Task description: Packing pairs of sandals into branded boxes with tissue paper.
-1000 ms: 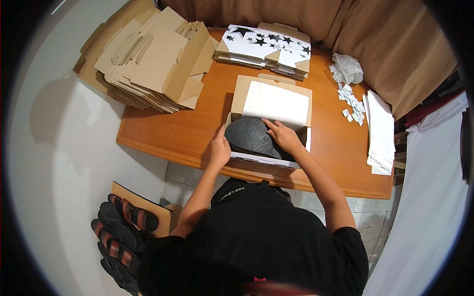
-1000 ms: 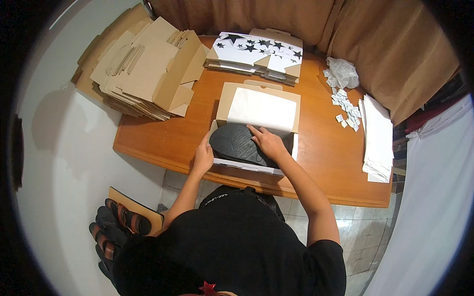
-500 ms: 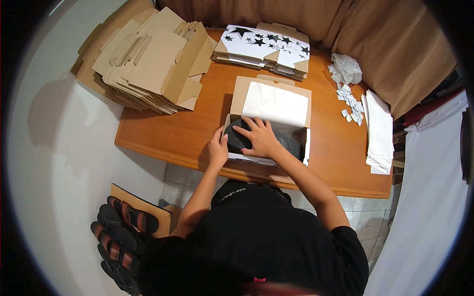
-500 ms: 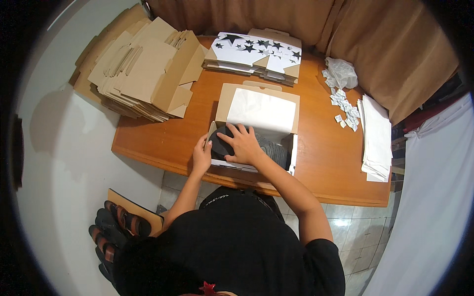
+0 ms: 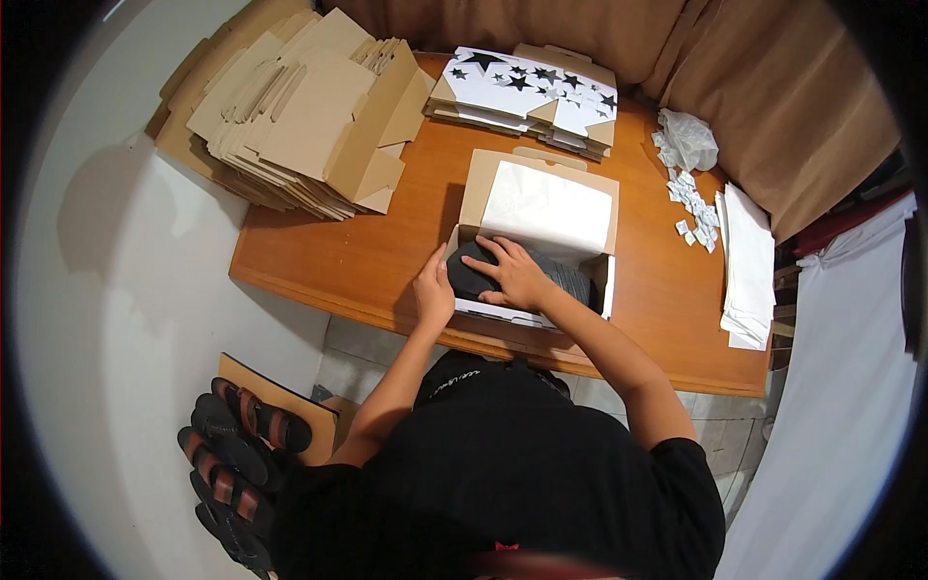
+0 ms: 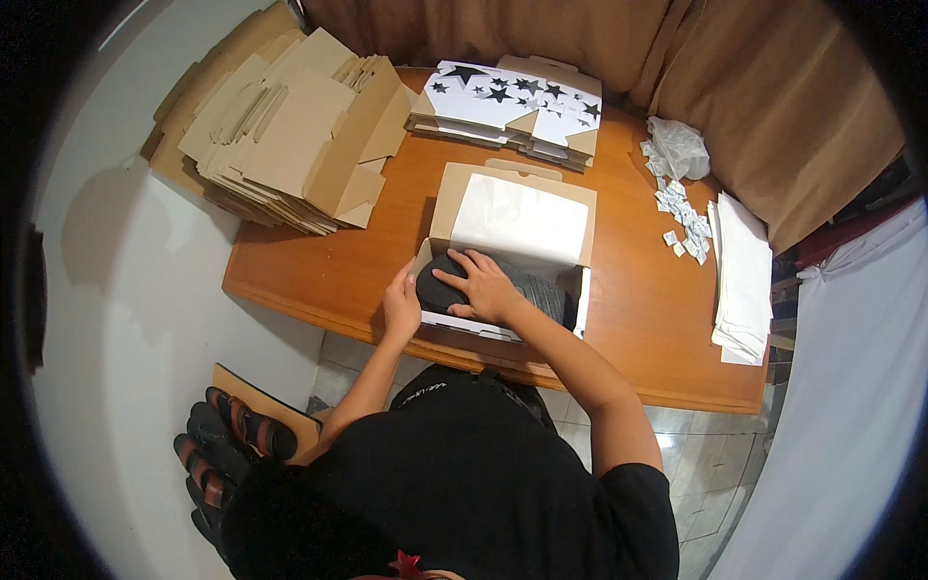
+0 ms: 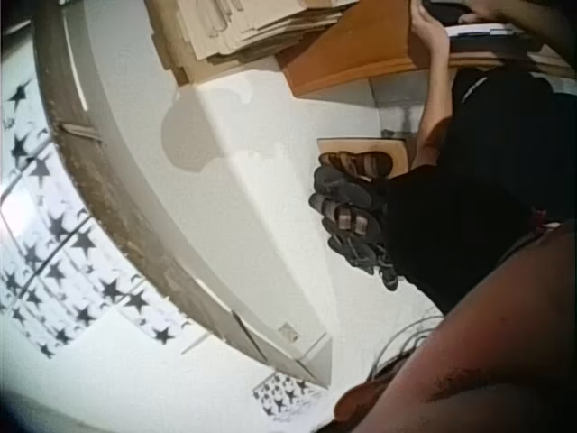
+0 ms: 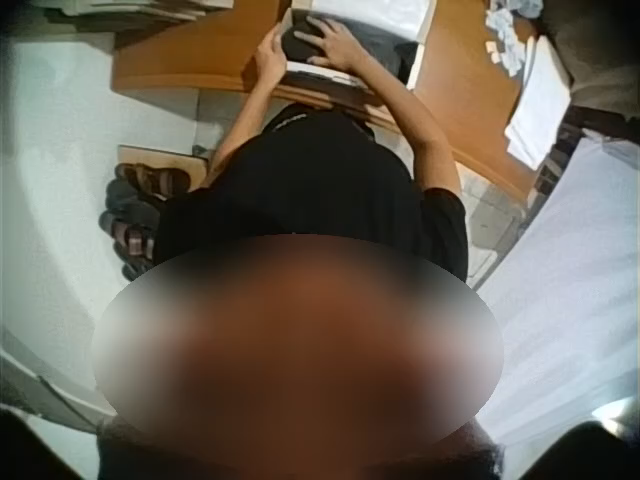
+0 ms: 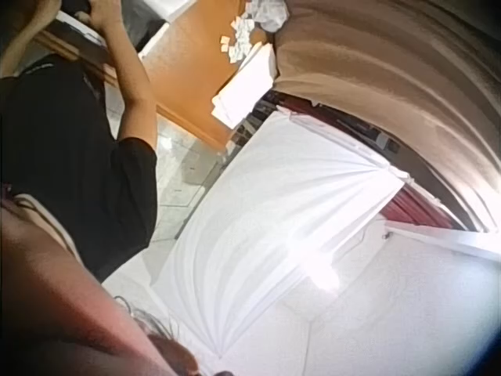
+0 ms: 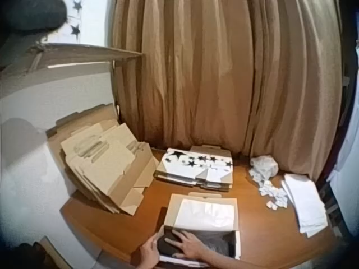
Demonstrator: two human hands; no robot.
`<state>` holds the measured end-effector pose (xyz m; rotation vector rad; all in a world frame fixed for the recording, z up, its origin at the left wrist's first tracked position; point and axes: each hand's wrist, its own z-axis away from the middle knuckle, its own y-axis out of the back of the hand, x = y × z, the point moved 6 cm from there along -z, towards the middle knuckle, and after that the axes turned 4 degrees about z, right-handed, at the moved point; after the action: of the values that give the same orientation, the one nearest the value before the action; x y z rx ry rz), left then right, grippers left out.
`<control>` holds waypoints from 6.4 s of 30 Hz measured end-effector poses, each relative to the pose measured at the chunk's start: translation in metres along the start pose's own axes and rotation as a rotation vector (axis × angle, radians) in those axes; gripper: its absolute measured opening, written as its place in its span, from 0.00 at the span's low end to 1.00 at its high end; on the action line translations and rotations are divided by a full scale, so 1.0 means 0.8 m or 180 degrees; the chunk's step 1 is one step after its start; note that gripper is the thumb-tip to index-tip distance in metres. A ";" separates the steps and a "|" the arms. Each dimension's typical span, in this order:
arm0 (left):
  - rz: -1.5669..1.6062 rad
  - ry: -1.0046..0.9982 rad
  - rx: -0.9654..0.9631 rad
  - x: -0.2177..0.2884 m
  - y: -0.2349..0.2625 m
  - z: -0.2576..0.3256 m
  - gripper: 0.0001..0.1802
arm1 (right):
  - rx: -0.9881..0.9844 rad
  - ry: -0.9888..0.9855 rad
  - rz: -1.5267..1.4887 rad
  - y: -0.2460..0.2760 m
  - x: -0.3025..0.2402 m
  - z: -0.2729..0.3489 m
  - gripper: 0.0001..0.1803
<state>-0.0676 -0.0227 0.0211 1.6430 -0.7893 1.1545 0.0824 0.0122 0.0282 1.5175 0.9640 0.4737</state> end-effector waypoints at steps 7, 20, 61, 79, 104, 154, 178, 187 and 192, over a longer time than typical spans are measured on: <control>0.0024 -0.0071 -0.0202 -0.008 -0.001 0.000 0.20 | -0.0417 -0.0109 0.0278 0.011 -0.018 -0.019 0.36; -0.0029 0.0229 -0.0332 -0.010 -0.006 -0.002 0.29 | -0.0289 0.0543 -0.0105 0.035 -0.029 -0.040 0.36; -0.2628 -0.0645 -0.1073 0.067 -0.062 0.032 0.42 | 0.0541 -0.1852 -0.0100 0.034 0.062 0.124 0.15; -0.0830 -0.2104 -0.3363 0.135 -0.220 0.086 0.19 | 0.2847 -0.3297 -0.1542 0.126 0.246 0.292 0.06; -0.0029 -0.1026 -0.3288 0.121 -0.223 0.070 0.16 | 0.2271 -0.3438 -0.0714 0.130 0.303 0.255 0.09; -0.0935 -0.1758 -0.3128 0.102 -0.181 0.072 0.15 | -0.0479 -0.2981 0.0069 0.115 0.214 0.105 0.38; -0.0253 -0.2140 -0.2670 0.133 -0.125 0.062 0.11 | 0.0906 -0.3759 -0.1126 0.126 0.180 0.121 0.36; -0.0396 -0.2499 0.0060 0.172 -0.030 0.021 0.13 | 0.0243 -0.1363 -0.1923 0.132 0.072 0.155 0.17; -0.0515 -0.2827 -0.0427 0.185 -0.033 0.025 0.13 | -0.0185 -0.1405 -0.0591 0.134 0.028 0.167 0.21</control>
<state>0.0136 -0.0305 0.1486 2.0545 -1.2085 0.1999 0.2293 -0.0452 0.0985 1.3857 0.7260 0.0272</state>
